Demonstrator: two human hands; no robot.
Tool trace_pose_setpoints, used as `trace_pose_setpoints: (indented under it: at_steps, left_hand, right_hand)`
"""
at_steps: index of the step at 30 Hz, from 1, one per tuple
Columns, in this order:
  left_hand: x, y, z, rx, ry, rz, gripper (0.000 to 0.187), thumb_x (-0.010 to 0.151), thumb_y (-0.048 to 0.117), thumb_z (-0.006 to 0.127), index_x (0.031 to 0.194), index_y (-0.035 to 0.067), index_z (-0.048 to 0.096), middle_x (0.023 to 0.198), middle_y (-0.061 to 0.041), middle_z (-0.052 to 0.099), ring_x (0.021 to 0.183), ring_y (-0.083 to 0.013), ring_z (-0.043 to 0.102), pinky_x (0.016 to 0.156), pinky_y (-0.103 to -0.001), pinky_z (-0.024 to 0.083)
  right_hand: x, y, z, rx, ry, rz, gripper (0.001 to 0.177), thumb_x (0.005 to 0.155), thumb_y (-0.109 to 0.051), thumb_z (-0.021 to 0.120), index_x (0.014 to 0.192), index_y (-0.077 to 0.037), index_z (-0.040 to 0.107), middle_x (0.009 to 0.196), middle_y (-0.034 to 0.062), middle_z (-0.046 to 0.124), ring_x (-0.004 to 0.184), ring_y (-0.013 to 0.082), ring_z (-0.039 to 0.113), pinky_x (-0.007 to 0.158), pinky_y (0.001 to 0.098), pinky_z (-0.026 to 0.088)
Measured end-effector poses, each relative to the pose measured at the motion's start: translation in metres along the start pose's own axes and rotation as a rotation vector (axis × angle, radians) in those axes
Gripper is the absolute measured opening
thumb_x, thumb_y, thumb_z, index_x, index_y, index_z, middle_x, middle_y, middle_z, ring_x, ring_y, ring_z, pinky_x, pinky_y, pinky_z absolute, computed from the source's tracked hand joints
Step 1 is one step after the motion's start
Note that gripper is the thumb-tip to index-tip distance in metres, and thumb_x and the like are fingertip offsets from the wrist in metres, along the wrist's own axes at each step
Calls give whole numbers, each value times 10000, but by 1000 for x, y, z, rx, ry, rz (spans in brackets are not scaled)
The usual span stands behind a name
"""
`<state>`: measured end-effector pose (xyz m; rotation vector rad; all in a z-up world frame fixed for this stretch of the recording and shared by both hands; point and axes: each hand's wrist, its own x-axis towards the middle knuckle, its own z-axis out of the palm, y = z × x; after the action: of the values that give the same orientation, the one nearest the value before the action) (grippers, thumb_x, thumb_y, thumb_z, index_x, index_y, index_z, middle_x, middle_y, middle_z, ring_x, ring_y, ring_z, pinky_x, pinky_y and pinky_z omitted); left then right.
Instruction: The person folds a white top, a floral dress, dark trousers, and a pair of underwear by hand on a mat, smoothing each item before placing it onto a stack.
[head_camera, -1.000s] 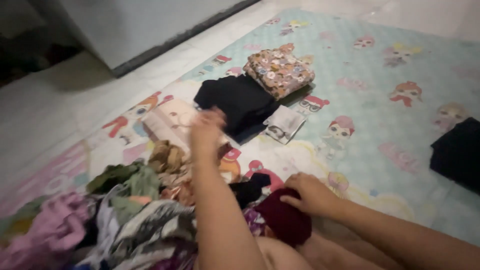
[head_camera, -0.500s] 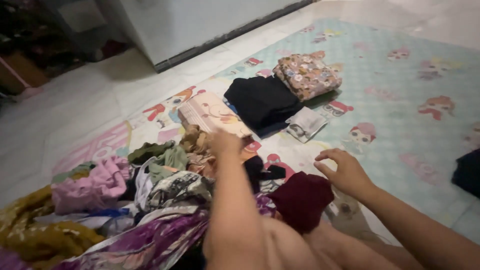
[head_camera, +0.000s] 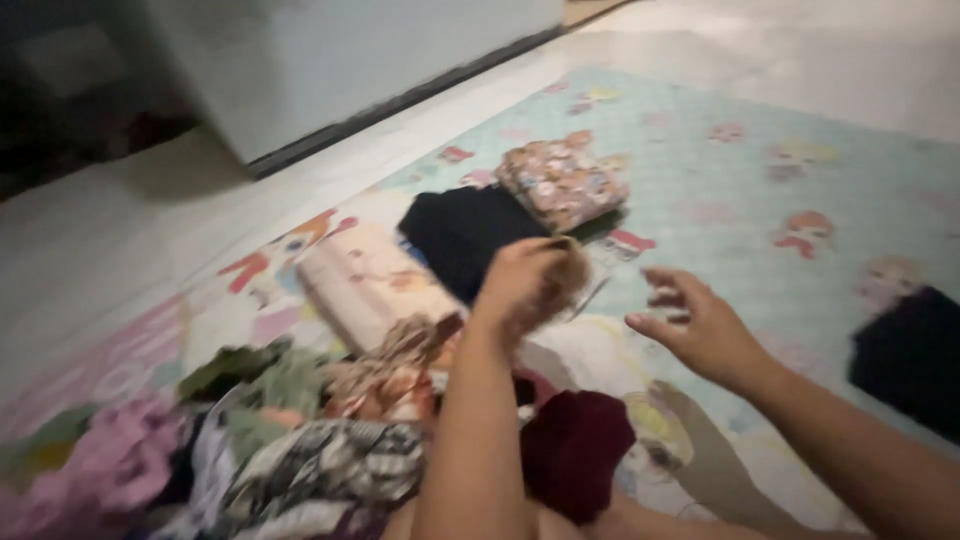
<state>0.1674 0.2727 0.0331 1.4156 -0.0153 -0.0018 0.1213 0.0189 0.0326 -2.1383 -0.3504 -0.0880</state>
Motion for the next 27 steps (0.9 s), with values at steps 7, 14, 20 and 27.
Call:
trace_pose_setpoints:
  at_steps: [7,14,20,27]
  left_hand:
    - [-66,43,112,822,332,1066,119,683,227,795,617,145,741,915,-95,753,809,-269,639,681,-352,496]
    - [-66,42,120,6,-217,-29,318,883,300,711,855,-8,784,767,-80,745,685,-154,673,634,-301,531]
    - [-73,54,117,-49,-478,-330,418,958,389,705,890,-22,735,783,-74,722,686,-147,667,630,-301,531]
    - [-60,55,97,-253,-477,-356,422,966,403,666,865,-3,726,829,-99,745,747,-174,708,713,-316,572]
  right_hand:
    - [-53,-31,-46,-173,385,-56,666,764,-247,825,1348,-95,544,1245,102,657,1004,216,710,815,362,600]
    - [-46,-16,-85,-127,210,-157,605,764,-151,770,1311,-84,521,1075,80,676,875,201,670,740,352,576]
    - [-46,-7,-57,614,-279,85,420,902,-143,636,1317,-80,616,1240,46,715,1144,126,674,996,311,528]
    - [-36,32,-79,924,-576,262,425,1020,-283,578,1216,83,670,1096,146,740,1007,199,689,886,355,546]
